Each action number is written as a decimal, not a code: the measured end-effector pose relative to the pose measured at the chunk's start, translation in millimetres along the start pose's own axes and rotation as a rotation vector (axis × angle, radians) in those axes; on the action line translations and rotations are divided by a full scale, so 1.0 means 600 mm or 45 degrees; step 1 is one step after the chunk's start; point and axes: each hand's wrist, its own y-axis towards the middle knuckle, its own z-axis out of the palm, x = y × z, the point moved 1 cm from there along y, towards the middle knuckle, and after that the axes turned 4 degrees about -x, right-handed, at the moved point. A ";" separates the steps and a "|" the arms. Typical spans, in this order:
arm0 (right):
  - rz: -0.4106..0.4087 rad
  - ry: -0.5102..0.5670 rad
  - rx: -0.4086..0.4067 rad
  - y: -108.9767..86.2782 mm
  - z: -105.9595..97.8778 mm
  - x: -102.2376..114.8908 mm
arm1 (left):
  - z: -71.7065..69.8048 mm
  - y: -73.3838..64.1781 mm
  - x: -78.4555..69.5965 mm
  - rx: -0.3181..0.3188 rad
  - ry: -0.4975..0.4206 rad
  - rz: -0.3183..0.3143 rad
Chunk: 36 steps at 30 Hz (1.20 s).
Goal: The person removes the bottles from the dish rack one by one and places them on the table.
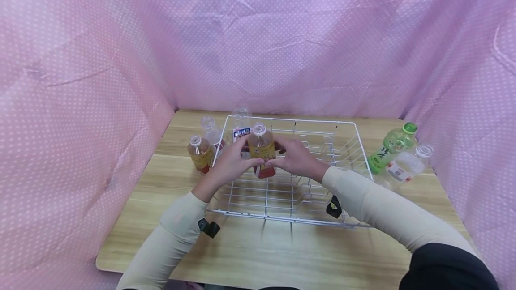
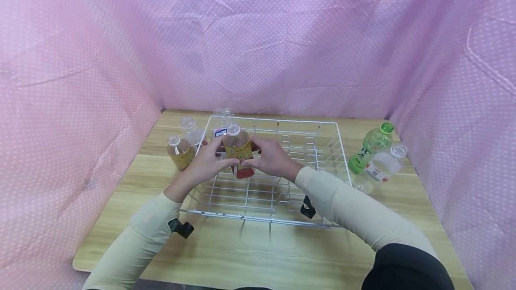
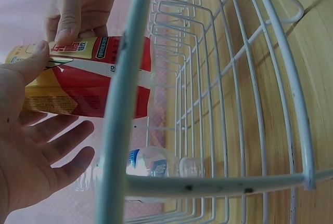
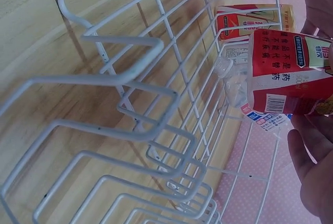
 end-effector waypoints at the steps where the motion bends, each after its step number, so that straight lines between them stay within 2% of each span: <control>1: 0.004 0.003 -0.002 -0.001 -0.001 0.000 | 0.001 0.001 0.000 0.003 0.006 0.001; 7: 0.021 0.014 -0.018 -0.010 -0.007 -0.002 | 0.002 0.002 0.001 0.042 0.046 -0.029; 14: 0.036 0.005 -0.089 -0.025 -0.029 -0.005 | -0.003 0.002 0.002 0.048 0.029 -0.088; 26: 0.135 0.003 -0.226 -0.062 -0.078 -0.022 | -0.016 0.008 0.018 0.047 0.025 -0.061; 36: 0.217 0.027 -0.365 -0.115 -0.126 -0.034 | -0.021 0.017 0.025 0.071 0.017 -0.064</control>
